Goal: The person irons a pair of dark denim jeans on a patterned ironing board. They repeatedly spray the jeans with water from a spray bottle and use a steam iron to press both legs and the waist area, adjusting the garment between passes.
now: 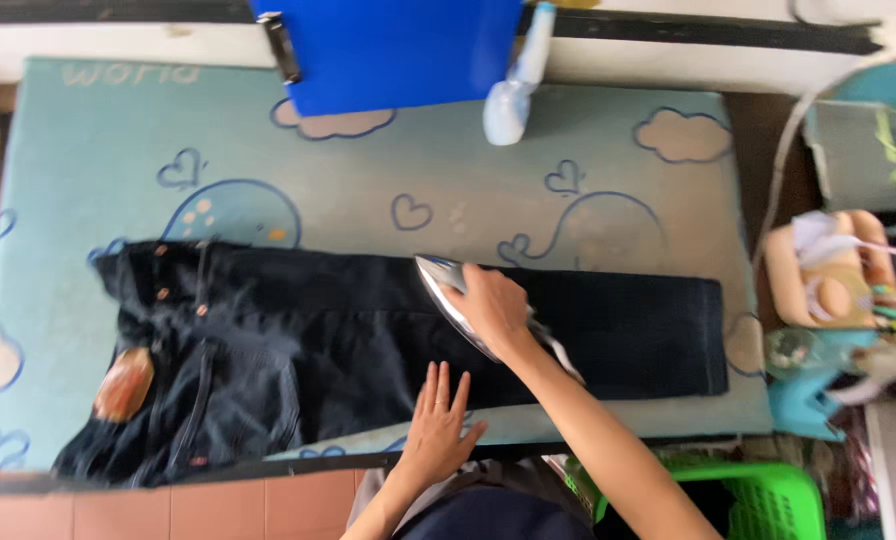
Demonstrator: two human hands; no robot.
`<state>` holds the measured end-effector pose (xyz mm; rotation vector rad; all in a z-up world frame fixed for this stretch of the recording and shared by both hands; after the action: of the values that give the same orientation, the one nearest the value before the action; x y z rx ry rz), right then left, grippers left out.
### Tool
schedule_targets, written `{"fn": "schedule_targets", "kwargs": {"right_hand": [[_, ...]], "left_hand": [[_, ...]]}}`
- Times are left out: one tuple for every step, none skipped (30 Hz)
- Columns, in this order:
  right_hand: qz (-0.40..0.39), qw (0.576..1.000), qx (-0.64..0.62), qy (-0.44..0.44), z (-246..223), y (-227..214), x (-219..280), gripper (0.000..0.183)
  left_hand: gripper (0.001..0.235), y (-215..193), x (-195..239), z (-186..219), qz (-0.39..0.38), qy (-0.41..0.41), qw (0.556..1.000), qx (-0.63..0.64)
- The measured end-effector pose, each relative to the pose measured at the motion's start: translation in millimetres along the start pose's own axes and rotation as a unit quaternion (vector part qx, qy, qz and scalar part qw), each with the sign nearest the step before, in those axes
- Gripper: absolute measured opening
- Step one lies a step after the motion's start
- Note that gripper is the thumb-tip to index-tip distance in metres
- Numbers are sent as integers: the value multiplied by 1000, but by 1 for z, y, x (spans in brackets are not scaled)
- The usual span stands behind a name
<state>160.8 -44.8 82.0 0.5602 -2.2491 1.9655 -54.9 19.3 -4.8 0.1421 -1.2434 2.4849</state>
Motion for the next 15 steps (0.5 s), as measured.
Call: {"fn": "schedule_targets", "kwargs": {"right_hand": [[5,1000,-1,12,22,-4,11,51],[7,997,19,70,48,-7,22,52],[10,991,38,127,74,-11,34,53],[10,990,39,138,101,-23,44,53],[21,975,19,221,133,-35,56,61],[28,954,-2,298,161,-44,69,69],[25,952,-2,304,206,-32,72,69],[80,938,7,337,252,-25,74,68],[135,920,16,368,298,-19,78,67],[134,919,16,369,315,-23,80,67],[154,922,-7,354,330,-27,82,63],[170,926,-31,336,342,-27,81,60],[167,927,-33,335,335,-28,84,60],[159,929,-31,333,329,-31,83,59],[151,931,-28,331,321,-34,82,58]], "left_hand": [[85,-6,-1,1,-5,12,1000,-1],[84,-16,-5,5,79,54,992,-85],[84,-25,-7,10,165,96,968,-166],[84,-26,-18,10,160,105,968,-161],[81,-27,-28,12,162,127,966,-156],[77,-28,-34,14,162,142,965,-153],[77,-24,-39,14,156,145,965,-150],[76,-21,-48,14,159,153,961,-165],[76,-18,-58,14,163,160,957,-179],[76,-14,-59,15,161,161,957,-178],[76,-9,-61,14,147,147,964,-165],[75,-4,-59,8,132,128,971,-153],[75,-5,-55,9,130,125,971,-154],[75,-7,-52,10,132,114,972,-156],[75,-10,-48,11,135,103,973,-157]]}}
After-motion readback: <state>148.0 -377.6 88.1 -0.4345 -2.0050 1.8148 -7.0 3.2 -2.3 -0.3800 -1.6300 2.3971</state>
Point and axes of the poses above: each hand's wrist, its own x-axis away from the middle knuckle, its own y-axis out of the palm, z = x × y, the point moved 3 cm from there along -x, towards the middle knuckle, and after that the axes turned 3 degrees about x, right-handed, at the moved point
